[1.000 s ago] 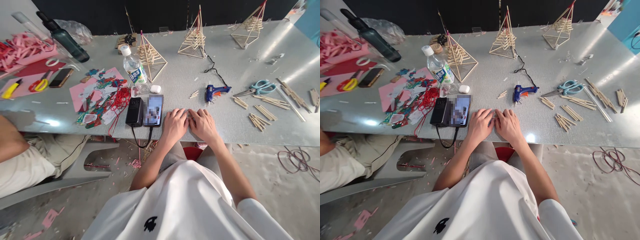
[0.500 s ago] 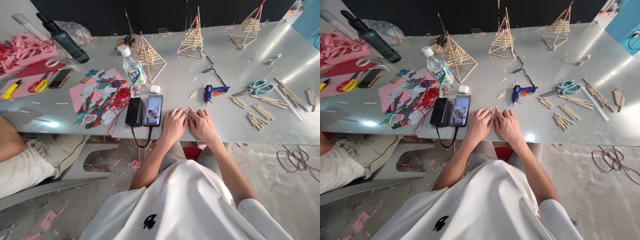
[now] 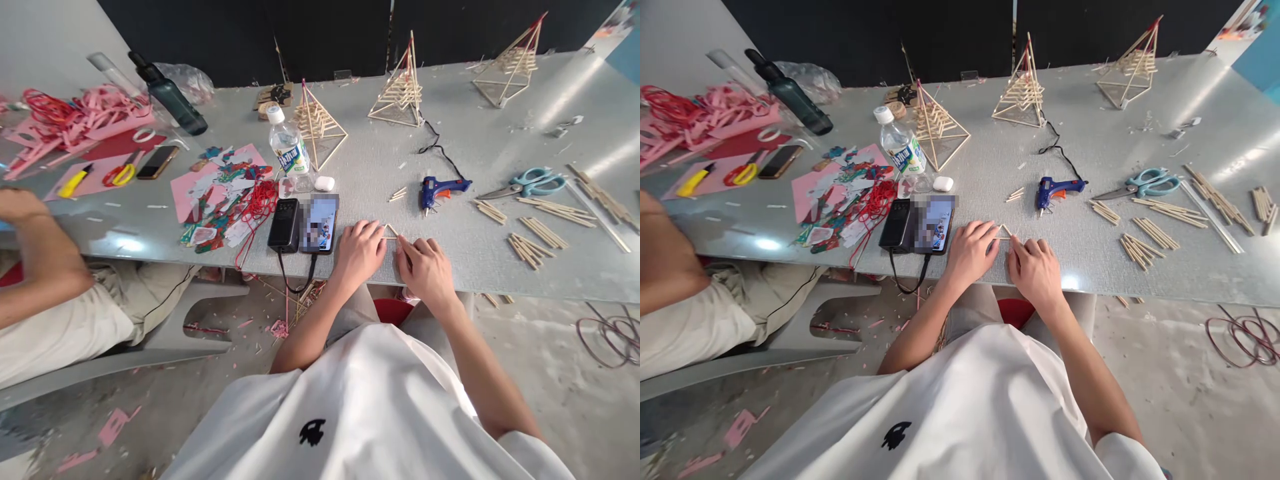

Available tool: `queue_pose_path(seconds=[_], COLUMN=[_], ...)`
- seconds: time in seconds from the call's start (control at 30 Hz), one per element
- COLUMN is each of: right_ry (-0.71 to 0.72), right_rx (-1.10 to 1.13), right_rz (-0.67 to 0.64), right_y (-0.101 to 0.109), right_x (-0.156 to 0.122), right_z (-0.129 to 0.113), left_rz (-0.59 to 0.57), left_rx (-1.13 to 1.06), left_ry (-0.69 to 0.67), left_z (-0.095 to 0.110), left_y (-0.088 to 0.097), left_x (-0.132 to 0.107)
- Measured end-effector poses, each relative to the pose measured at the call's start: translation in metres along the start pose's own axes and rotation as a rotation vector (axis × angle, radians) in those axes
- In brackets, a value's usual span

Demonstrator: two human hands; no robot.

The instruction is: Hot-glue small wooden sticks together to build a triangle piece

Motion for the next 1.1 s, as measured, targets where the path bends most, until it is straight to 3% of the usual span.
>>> queue_pose_path(seconds=[0.27, 1.1], right_ry=[-0.030, -0.050], right_rx=[0.014, 0.191], right_rz=[-0.043, 0.031], right_y=[0.000, -0.002], right_x=[0.001, 0.000], right_z=[-0.002, 0.003], left_rz=[0.048, 0.091], left_rx=[-0.064, -0.086], left_ry=[0.002, 0.017], left_z=[-0.003, -0.002], left_y=[-0.001, 0.000], left_x=[0.000, -0.010])
Point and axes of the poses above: each hand's wrist, its own x-axis towards the middle knuckle, its own y-axis out of the back of the hand, z = x × y, the point moved 1 cm from there along x, towards the middle knuckle, and after that the axes turned 5 degrees about -y, right-handed, at the moved point
